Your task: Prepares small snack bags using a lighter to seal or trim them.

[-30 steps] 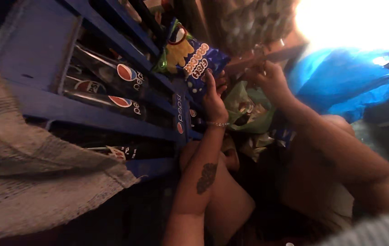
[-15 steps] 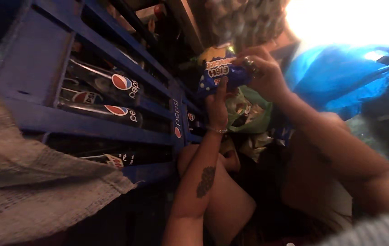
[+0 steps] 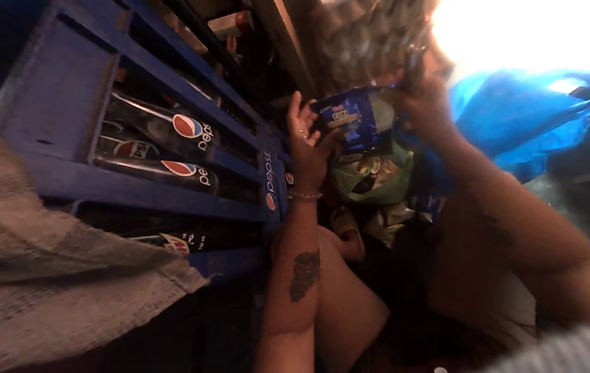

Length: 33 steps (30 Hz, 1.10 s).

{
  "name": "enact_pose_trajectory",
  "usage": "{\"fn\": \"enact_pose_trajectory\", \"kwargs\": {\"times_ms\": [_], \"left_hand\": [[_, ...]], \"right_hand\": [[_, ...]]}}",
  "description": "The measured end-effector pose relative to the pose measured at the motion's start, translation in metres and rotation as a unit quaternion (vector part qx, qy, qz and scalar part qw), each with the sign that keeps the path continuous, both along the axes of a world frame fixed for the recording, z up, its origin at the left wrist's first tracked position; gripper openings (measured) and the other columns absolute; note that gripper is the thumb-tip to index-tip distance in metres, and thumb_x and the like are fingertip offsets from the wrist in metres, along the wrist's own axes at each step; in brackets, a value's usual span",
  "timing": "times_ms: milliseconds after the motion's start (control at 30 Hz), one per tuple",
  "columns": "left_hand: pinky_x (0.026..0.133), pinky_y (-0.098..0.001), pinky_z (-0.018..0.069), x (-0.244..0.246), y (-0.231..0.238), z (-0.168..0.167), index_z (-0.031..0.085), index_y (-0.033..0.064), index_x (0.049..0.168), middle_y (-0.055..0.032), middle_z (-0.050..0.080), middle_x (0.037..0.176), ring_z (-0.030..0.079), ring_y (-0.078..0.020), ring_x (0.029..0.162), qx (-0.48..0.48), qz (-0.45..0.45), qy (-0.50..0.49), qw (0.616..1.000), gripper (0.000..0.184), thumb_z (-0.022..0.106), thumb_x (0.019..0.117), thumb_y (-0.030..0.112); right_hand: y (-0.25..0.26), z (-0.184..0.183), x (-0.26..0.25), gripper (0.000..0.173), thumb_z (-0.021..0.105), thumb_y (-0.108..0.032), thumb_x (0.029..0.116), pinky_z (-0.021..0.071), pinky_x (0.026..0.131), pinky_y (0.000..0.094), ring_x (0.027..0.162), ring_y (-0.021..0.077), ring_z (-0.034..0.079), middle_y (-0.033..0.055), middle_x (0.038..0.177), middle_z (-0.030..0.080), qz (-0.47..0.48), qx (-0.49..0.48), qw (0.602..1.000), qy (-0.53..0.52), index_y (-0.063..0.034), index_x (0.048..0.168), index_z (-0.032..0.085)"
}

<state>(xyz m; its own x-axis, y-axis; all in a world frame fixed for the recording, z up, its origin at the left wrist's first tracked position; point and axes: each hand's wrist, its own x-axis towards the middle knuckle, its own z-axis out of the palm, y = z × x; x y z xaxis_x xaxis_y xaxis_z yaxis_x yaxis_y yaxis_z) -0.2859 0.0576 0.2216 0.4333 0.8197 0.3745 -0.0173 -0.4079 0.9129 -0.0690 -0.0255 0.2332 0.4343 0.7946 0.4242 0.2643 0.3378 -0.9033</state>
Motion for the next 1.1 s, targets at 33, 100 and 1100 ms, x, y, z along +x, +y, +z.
{"fn": "enact_pose_trajectory", "kwargs": {"times_ms": [33,100,1100], "left_hand": [[0.100,-0.0291,0.0521,0.004,-0.005,0.001,0.017,0.0026,0.161,-0.0152,0.045,0.152,0.054,-0.0144,0.130,-0.047,-0.028,-0.003,0.999,0.099,0.077,0.0837,0.017],[0.097,-0.0223,0.0541,0.010,-0.022,0.005,0.025,-0.0011,0.155,-0.0082,0.056,0.136,0.060,-0.0040,0.117,-0.110,-0.048,0.009,0.993,0.094,0.080,0.0816,0.017],[0.101,-0.0462,0.0521,0.018,-0.016,-0.010,0.028,0.0005,0.157,-0.0242,0.052,0.142,0.060,-0.0307,0.124,-0.160,-0.042,0.264,0.950,0.079,0.068,0.0989,0.036]], "right_hand": [[-0.001,0.001,-0.004,0.008,0.072,-0.009,0.0927,0.0565,0.073,0.0176,0.076,-0.0043,0.065,-0.0084,0.086,0.069,0.003,-0.003,1.000,0.010,-0.0069,0.099,0.068],[0.000,0.001,-0.010,0.009,0.072,-0.007,0.0922,0.0574,0.076,0.0188,0.079,-0.0036,0.066,-0.0075,0.087,0.071,0.014,-0.001,1.000,0.021,-0.0064,0.101,0.068],[0.002,-0.001,0.019,0.039,0.079,-0.020,0.0888,0.0582,0.088,0.0365,0.094,0.0123,0.069,0.0088,0.107,0.071,-0.011,-0.161,0.982,-0.098,-0.0025,0.121,0.066]]}}
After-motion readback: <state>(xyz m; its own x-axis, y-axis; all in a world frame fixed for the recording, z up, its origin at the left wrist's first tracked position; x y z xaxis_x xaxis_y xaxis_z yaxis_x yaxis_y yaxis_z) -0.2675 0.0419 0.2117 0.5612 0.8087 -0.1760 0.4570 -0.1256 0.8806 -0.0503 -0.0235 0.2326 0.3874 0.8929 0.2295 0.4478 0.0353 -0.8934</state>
